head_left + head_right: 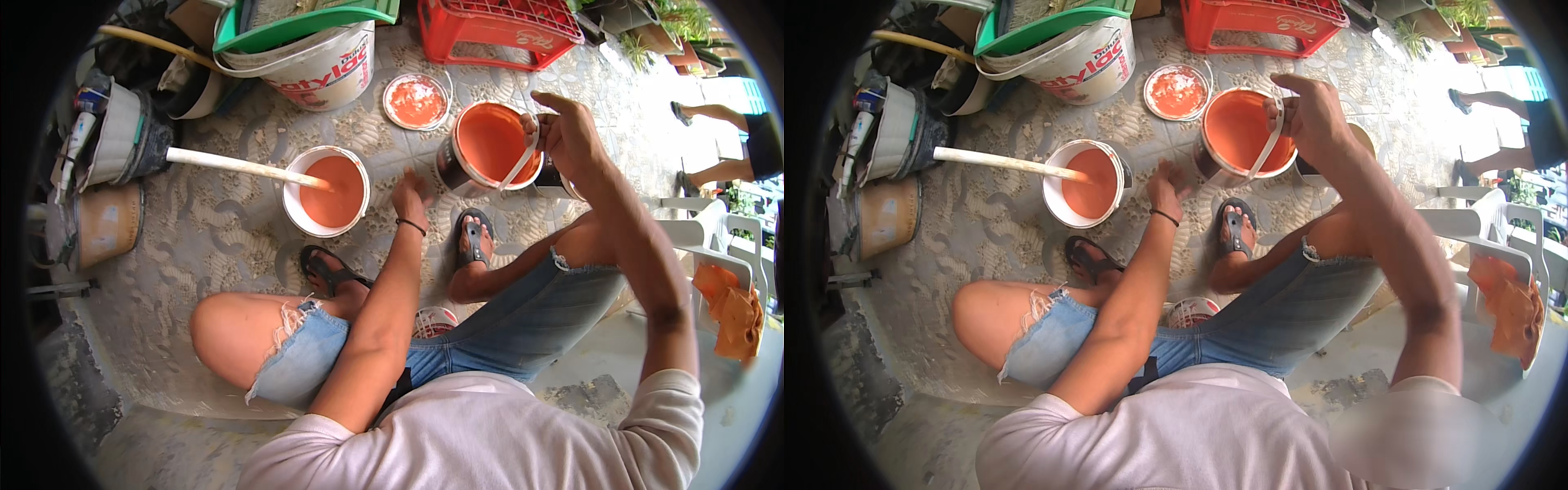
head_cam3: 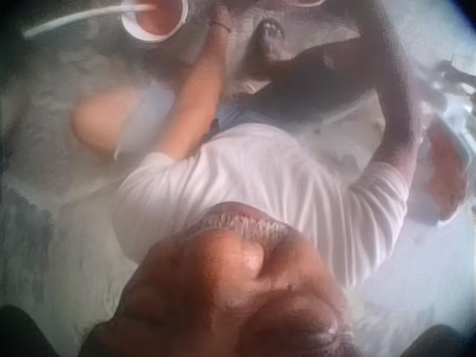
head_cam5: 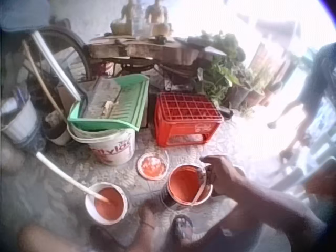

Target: The person sits on the floor and stirs orange paint in a bucket using a wooden stick. They then pour some of the mixed paint into a smaller container and wipe their hands with a cloth.

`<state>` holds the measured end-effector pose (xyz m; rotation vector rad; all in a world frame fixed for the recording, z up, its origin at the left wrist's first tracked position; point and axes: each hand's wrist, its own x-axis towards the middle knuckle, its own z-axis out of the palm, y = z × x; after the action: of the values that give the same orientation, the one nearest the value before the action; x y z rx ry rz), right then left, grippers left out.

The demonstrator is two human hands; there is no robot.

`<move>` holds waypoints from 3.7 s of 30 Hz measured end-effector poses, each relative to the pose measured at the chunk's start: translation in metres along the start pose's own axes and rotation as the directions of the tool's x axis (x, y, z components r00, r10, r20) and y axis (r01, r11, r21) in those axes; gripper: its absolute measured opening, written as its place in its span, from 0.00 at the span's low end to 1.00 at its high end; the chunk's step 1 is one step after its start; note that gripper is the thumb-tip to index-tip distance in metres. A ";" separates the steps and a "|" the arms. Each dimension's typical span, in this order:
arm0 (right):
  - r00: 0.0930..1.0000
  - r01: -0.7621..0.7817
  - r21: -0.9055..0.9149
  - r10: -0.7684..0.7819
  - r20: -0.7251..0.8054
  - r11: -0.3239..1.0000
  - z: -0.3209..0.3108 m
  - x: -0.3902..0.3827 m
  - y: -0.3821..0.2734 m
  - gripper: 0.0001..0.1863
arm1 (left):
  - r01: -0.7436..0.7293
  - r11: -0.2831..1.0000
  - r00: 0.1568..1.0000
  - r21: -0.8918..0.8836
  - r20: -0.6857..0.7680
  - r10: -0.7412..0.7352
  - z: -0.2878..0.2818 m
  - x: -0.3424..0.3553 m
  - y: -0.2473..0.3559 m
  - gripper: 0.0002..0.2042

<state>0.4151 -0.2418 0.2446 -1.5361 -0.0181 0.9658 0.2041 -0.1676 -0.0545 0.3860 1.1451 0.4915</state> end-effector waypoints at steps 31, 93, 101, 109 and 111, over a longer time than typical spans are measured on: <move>0.781 0.472 -0.782 -0.605 0.157 0.407 -0.036 0.150 -0.010 0.32 | -0.023 0.523 0.888 0.852 -0.223 0.402 0.086 0.238 0.146 0.15; 0.297 0.534 -0.793 -0.943 -0.148 0.292 -0.051 0.042 0.055 0.31 | -0.484 0.867 0.770 -0.121 0.413 0.487 0.111 -0.123 0.154 0.12; 0.102 0.775 -0.555 -0.807 0.581 -0.302 -0.035 0.026 0.057 0.19 | -0.482 0.859 0.783 -0.174 0.354 0.511 0.105 -0.137 0.168 0.12; 0.330 0.871 -0.486 -0.822 0.464 0.076 -0.021 0.021 0.056 0.14 | -0.461 0.860 0.791 -0.220 0.336 0.511 0.101 -0.146 0.172 0.11; 0.471 0.846 -0.475 -0.757 0.452 0.243 -0.018 0.015 0.053 0.13 | -0.485 0.844 0.775 -0.228 0.334 0.536 0.099 -0.147 0.171 0.11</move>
<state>0.4078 -0.2616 0.1903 -1.7295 -1.3008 0.1358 0.2188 -0.1111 0.1853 0.6582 0.6026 0.9217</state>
